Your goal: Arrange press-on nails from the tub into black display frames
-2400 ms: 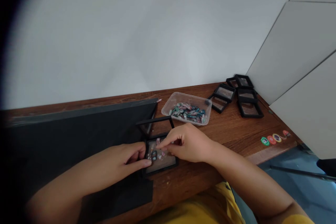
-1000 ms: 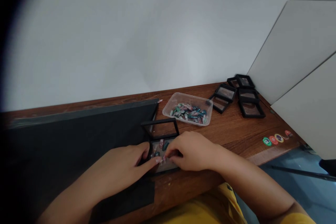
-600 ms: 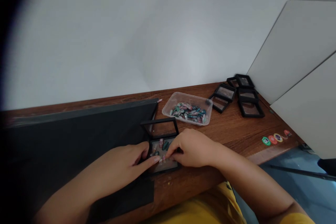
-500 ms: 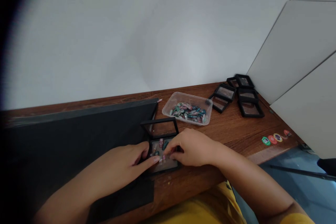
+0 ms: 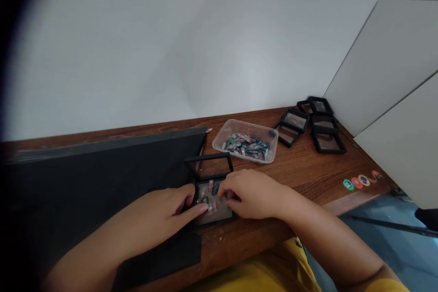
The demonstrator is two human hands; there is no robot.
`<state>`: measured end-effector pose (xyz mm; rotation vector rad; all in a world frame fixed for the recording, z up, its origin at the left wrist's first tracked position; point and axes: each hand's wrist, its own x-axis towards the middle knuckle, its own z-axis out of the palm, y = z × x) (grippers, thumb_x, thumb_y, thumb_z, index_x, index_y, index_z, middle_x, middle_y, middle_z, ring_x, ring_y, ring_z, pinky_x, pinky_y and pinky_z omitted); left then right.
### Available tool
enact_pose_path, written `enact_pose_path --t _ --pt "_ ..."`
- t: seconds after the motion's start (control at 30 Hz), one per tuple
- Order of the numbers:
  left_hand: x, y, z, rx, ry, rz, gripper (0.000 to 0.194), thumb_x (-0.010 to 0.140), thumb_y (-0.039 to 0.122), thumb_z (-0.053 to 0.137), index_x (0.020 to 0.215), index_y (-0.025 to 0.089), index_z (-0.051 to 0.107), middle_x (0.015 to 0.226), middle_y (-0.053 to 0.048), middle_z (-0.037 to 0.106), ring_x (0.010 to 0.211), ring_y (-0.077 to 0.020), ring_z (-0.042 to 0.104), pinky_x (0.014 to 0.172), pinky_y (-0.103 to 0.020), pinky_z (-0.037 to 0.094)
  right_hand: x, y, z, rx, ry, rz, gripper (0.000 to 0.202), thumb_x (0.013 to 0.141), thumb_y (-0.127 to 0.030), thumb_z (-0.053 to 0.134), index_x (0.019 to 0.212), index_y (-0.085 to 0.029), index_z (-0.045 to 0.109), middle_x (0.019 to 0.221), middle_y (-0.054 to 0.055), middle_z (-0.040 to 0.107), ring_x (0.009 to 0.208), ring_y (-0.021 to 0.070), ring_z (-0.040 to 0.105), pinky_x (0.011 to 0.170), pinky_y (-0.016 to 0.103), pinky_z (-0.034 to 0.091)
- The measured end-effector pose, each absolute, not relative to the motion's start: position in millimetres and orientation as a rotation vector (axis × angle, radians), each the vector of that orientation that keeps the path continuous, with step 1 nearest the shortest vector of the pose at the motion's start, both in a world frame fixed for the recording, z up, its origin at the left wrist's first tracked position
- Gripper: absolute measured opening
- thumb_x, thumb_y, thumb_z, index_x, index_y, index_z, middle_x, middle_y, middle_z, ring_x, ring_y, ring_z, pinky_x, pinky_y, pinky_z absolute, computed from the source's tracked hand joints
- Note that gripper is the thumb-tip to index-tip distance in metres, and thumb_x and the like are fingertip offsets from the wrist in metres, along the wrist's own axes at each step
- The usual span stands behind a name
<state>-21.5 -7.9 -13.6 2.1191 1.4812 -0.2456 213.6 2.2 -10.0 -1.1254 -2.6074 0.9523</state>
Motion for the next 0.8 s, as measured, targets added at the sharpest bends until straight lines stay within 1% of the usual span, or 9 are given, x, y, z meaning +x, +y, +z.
enact_pose_path --t 0.23,0.37,0.5,0.57,0.7,0.8 --pt "-22.8 -8.4 -14.8 2.129 1.484 -0.237 0.042 0.095 0.058 0.04 0.091 0.025 0.065 0.091 -0.009 0.078 0.084 -0.0302 0.072 0.073 -0.039 0.048 212.6 2.6 -11.7 -1.176 -2.661 0.862 0.024 0.088 -0.014 0.074 0.111 -0.018 0.078 0.101 0.008 0.077 0.092 0.0209 0.068 0.079 0.03 0.046" --pt "-23.3 -8.1 -16.3 2.132 1.482 -0.206 0.041 0.095 0.058 0.042 0.09 0.025 0.066 0.088 -0.008 0.077 0.083 -0.0296 0.072 0.072 -0.038 0.048 212.9 2.7 -13.4 -1.168 -2.66 0.841 0.022 0.087 -0.015 0.074 0.108 -0.02 0.077 0.101 0.006 0.077 0.092 0.0204 0.068 0.079 0.03 0.045" --pt "-22.7 -8.0 -15.8 2.13 1.482 -0.24 0.041 0.095 0.058 0.041 0.091 0.025 0.066 0.09 -0.009 0.077 0.083 -0.0305 0.072 0.073 -0.039 0.048 213.2 2.1 -13.2 -1.139 -2.636 0.872 0.018 0.087 -0.013 0.071 0.104 -0.02 0.075 0.1 0.005 0.077 0.09 0.019 0.067 0.078 0.029 0.044" --pt "-22.6 -8.1 -15.4 2.125 1.484 -0.248 0.04 0.095 0.057 0.042 0.092 0.025 0.066 0.09 -0.009 0.077 0.083 -0.0305 0.072 0.074 -0.039 0.048 213.0 1.4 -11.6 -1.105 -2.631 0.914 0.015 0.086 -0.011 0.07 0.098 -0.019 0.074 0.095 0.003 0.076 0.086 0.0173 0.065 0.075 0.027 0.043" --pt "-22.8 -8.3 -15.3 2.125 1.482 -0.2 0.039 0.095 0.055 0.042 0.095 0.025 0.068 0.087 -0.009 0.077 0.083 -0.0313 0.072 0.074 -0.039 0.048 213.0 -0.2 -7.9 -1.025 -2.604 1.064 0.013 0.084 -0.008 0.069 0.089 -0.019 0.073 0.078 -0.002 0.071 0.071 0.0123 0.061 0.066 0.023 0.039" --pt "-22.9 -8.4 -15.3 2.126 1.482 -0.201 0.04 0.095 0.056 0.042 0.093 0.025 0.067 0.088 -0.009 0.077 0.084 -0.031 0.073 0.073 -0.039 0.049 214.0 -0.4 -6.9 -0.964 -2.583 1.145 0.017 0.082 -0.004 0.067 0.088 -0.019 0.073 0.076 -0.004 0.071 0.067 0.0108 0.06 0.065 0.022 0.04"
